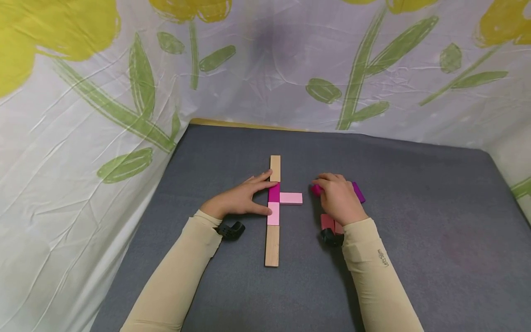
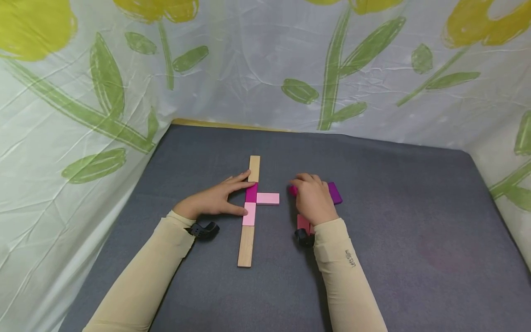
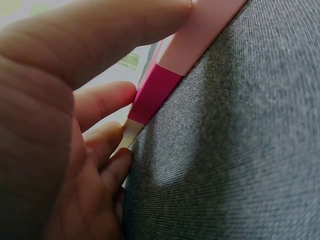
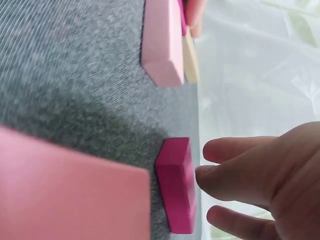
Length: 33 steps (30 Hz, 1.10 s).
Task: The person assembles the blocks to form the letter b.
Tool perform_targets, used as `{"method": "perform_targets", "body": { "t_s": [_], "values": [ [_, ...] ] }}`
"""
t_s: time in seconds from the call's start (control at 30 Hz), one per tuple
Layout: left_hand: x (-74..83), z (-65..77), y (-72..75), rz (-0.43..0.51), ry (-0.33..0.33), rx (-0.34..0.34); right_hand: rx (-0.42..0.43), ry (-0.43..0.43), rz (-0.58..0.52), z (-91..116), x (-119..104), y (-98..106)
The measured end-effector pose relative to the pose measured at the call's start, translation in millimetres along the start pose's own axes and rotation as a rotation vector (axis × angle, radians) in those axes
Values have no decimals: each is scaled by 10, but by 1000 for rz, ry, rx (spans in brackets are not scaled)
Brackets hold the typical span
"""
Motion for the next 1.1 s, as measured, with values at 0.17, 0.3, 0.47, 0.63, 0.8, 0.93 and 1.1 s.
{"method": "perform_targets", "body": {
  "t_s": [0.17,0.3,0.47,0.63,0.8,0.93,1.1],
  "values": [
    [-10,1,-19,-5,8,-7,-31,-30,0,21,48,-51],
    [-18,-6,-29,-7,9,-8,-36,-24,12,34,48,-53],
    [-12,-10,-12,-7,17,-1,-24,-2,17,30,20,-15],
    [-6,-7,-5,-9,18,-3,-33,8,17,23,-2,-22],
    [-9,-5,-3,-8,12,0,-49,-2,2,32,-19,-22],
    [-7,-10,-3,-9,10,2,-60,-15,-2,42,-28,-19],
    [-11,-17,-5,-14,12,2,-67,-19,17,44,-42,-22]
  ]
}}
Point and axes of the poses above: each hand's wrist, its own z-axis away from the middle knuckle, its own y-axis out of the back of the hand, x = y × z, the point moved 9 cm from there along -z, towards the middle knuckle
